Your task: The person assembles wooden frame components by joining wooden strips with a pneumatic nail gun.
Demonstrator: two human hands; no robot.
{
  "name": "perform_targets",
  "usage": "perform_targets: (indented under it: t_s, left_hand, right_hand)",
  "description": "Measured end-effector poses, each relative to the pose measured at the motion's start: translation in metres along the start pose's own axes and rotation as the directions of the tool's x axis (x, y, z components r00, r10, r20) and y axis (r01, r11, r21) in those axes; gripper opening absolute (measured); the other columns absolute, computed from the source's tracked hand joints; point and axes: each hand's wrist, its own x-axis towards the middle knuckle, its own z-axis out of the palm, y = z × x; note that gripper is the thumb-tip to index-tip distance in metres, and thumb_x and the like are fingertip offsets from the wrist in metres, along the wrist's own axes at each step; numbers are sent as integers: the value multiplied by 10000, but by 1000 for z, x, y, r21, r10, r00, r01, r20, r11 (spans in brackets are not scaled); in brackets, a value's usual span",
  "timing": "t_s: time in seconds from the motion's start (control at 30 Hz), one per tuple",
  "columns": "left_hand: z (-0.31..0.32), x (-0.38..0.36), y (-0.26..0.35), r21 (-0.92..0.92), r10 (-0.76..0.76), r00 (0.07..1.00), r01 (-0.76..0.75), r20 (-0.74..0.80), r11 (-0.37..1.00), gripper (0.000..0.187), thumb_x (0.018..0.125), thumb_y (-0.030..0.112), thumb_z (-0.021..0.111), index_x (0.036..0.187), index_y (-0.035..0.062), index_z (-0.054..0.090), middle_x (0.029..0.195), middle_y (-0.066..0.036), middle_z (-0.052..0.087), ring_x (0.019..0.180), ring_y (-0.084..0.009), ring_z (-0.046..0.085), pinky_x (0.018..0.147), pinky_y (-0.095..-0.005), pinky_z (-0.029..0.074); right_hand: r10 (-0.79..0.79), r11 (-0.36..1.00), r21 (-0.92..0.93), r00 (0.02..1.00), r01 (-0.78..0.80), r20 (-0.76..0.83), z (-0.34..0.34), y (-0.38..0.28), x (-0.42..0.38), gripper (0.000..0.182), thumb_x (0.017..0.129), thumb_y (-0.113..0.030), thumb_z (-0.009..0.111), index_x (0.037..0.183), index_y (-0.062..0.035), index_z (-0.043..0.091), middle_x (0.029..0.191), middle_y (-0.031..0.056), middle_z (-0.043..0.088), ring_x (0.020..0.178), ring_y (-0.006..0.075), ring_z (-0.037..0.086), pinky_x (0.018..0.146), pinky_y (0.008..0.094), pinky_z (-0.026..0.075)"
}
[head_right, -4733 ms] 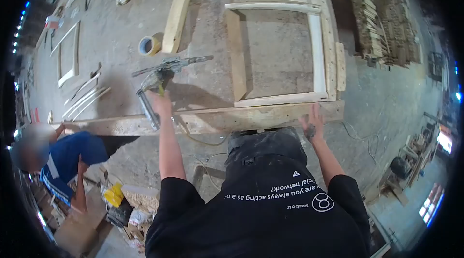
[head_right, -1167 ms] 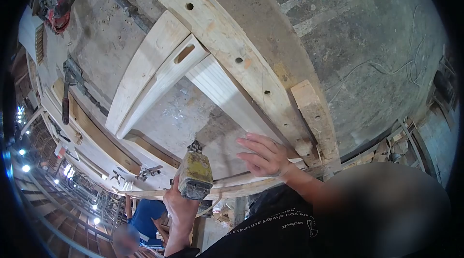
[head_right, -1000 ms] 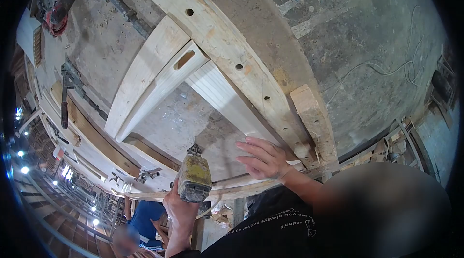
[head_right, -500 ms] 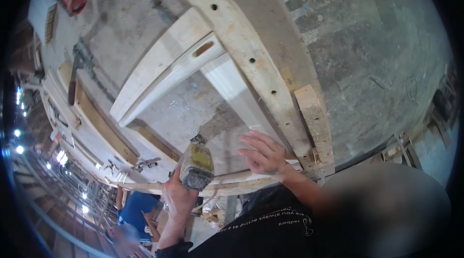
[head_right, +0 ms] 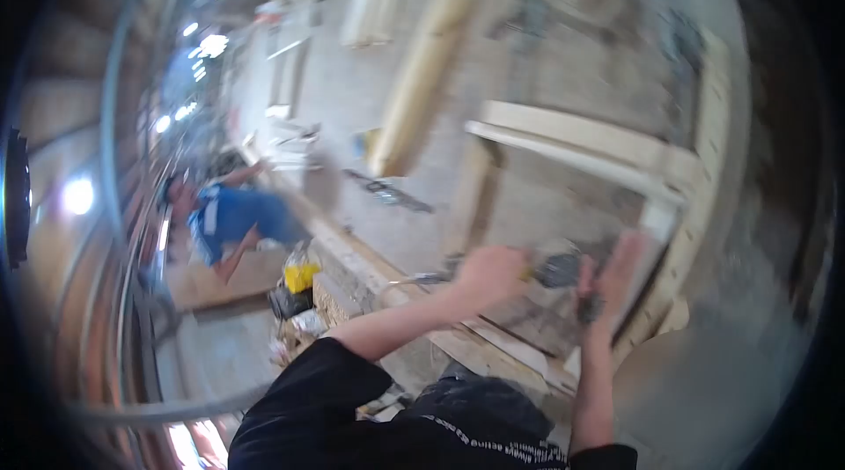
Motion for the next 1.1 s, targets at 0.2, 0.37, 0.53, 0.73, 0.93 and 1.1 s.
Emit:
perform_targets:
  t_s: [0.2, 0.37, 0.53, 0.73, 0.93, 1.1]
  left_hand:
    - [15, -8, -7, -216, -47, 978, 1, -205, 976, 195, 742, 140, 682, 888, 24, 737, 851, -202, 734, 857, -380, 735, 749, -467, 597]
    - [19, -9, -11, -304, -71, 961, -15, -268, 952, 157, 719, 105, 689, 838, 20, 746, 847, -213, 732, 864, -378, 739, 751, -462, 601]
    - [25, -1, -12, -269, -62, 954, -20, -295, 963, 165, 707, 102, 710, 843, 22, 758, 846, -207, 738, 861, -361, 748, 751, -450, 607]
    - [24, 1, -8, -231, -21, 944, -59, -330, 971, 161, 705, 96, 721, 835, 9, 760, 843, -199, 738, 855, -352, 750, 737, -429, 614]
    - [25, 3, -5, -236, -35, 941, -48, -335, 971, 156, 712, 74, 706, 843, 6, 757, 856, -205, 733, 844, -355, 749, 715, -428, 613]
    - [27, 5, -2, -228, -41, 938, -41, -344, 973, 160, 711, 81, 705, 847, 13, 755, 866, -199, 733, 843, -355, 748, 717, -436, 611]
  right_hand:
    - [-133, 954, -280, 988, 107, -74, 18, 42, 49, 921, 951, -416, 604, 1565, 116, 172, 1648, 320, 134, 1543, 440, 136, 1270, 476, 140]
    - [-177, 870, -452, 981, 196, 84, -19, 33, 42, 890, 971, -416, 602, 1574, 86, 184, 1644, 285, 187, 1536, 414, 179, 1262, 477, 178]
    - [15, 818, -568, 984, 90, 177, -38, 33, 58, 770, 950, -325, 650, 1541, 43, 322, 1561, 227, 364, 1474, 386, 320, 1226, 498, 252]
    - [-246, 786, -532, 949, 315, 199, -65, 81, 85, 527, 962, -226, 616, 1444, -40, 511, 1451, 100, 528, 1429, 308, 417, 1175, 471, 315]
    - [-407, 726, -591, 912, 353, 44, -56, 96, 66, 471, 991, -241, 557, 1436, -86, 536, 1475, 52, 526, 1456, 276, 397, 1186, 469, 305]
    - [-397, 738, -568, 915, 365, 71, -59, 101, 65, 502, 965, -203, 562, 1452, -88, 514, 1502, 43, 504, 1468, 269, 378, 1196, 466, 302]
